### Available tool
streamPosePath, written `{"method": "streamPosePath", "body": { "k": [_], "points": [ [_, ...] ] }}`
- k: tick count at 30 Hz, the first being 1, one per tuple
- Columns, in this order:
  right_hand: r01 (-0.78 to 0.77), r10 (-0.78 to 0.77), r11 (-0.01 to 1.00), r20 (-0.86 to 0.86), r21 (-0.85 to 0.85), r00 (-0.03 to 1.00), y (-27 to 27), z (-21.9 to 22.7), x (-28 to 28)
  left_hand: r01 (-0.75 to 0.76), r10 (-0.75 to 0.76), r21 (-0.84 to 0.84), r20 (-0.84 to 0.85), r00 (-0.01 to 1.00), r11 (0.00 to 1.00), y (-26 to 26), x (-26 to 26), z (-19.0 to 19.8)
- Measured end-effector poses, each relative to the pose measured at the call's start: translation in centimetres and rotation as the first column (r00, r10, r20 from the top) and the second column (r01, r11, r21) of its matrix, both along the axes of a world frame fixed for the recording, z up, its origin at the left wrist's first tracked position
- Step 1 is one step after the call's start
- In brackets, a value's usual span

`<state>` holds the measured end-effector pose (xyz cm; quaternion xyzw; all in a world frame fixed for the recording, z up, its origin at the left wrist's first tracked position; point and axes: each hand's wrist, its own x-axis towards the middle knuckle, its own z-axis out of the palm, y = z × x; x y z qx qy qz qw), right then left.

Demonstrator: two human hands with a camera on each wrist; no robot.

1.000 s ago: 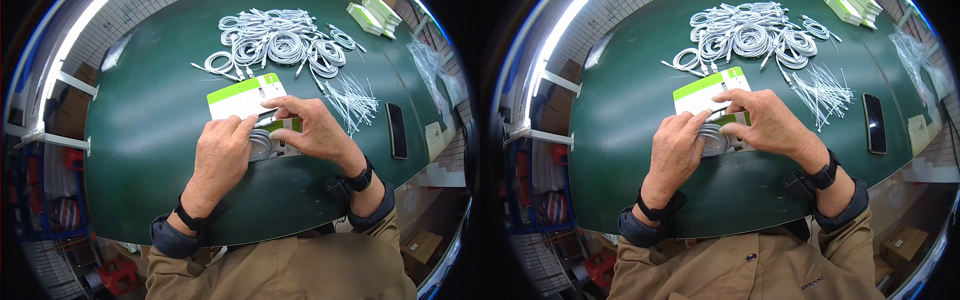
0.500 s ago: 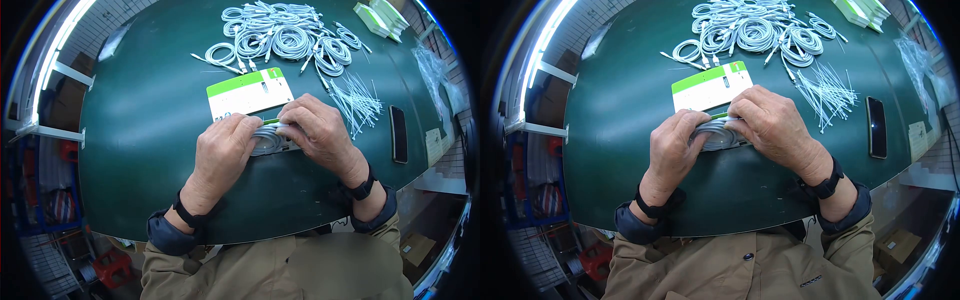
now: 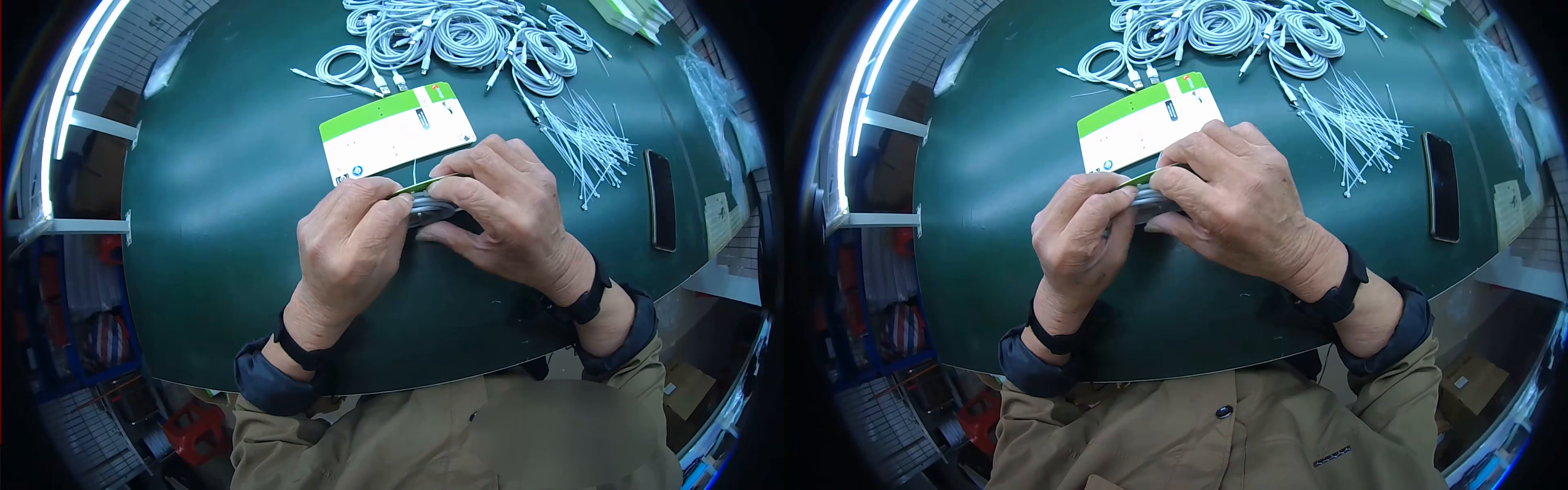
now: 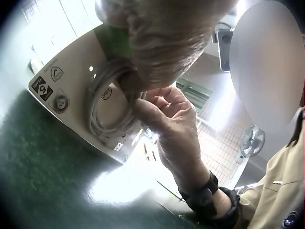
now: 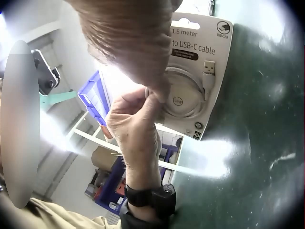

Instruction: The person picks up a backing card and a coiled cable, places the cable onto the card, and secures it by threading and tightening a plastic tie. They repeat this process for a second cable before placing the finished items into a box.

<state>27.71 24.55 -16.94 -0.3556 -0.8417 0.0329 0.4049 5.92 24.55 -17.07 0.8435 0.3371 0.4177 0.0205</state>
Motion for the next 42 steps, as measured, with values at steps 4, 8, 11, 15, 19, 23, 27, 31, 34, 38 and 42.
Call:
{"method": "streamPosePath", "body": {
  "k": [4,8,11,15,19,23,27,31,34,38,42],
  "points": [
    [0.063,-0.068,0.992,0.041,0.108,0.997,0.2,-0.8,-0.4,-0.015,0.015,0.0,-0.011,1.0,1.0,0.0,0.0,0.2],
    [0.059,-0.06,0.989,0.004,0.138,0.998,0.3,-1.1,-0.5,-0.004,0.003,-0.027,-0.045,0.999,1.0,-0.2,-0.3,0.5],
    [0.061,-0.056,0.985,-0.039,0.164,0.998,0.6,-1.4,-0.8,0.009,-0.012,-0.043,-0.064,0.998,0.999,-0.2,-0.7,0.6],
    [0.084,-0.077,0.982,-0.045,0.172,0.996,0.8,-1.6,-1.1,-0.014,0.01,-0.044,-0.092,0.996,0.999,-0.4,-0.5,0.9],
    [0.085,-0.077,0.979,-0.053,0.185,0.996,1.1,-1.7,-1.2,-0.029,0.031,0.022,-0.077,0.997,0.999,-0.3,-0.5,0.0],
    [0.091,-0.085,0.98,-0.039,0.178,0.996,0.9,-1.7,-1.2,-0.028,0.029,0.013,-0.076,0.997,1.0,-0.2,-0.5,0.1],
    [0.114,-0.122,0.977,0.035,0.18,0.992,0.7,-1.5,-1.5,-0.045,0.045,0.001,-0.087,0.995,0.999,-0.2,-0.4,0.2],
    [0.149,-0.167,0.969,0.08,0.197,0.983,0.7,-1.4,-1.9,-0.033,0.034,0.006,-0.081,0.996,0.999,0.1,-0.5,0.1],
    [0.135,-0.155,0.967,0.079,0.217,0.985,1.0,-1.6,-1.9,-0.028,0.028,0.001,-0.073,0.997,1.0,0.2,-0.8,0.0],
    [0.114,-0.134,0.968,0.077,0.221,0.988,1.2,-2.0,-1.8,-0.018,0.019,0.01,-0.056,0.998,1.0,0.3,-0.9,-0.5],
    [0.098,-0.117,0.976,0.088,0.195,0.989,1.2,-1.9,-1.7,-0.004,0.003,-0.015,-0.062,0.998,1.0,0.2,-0.9,-0.3]
  ]
}}
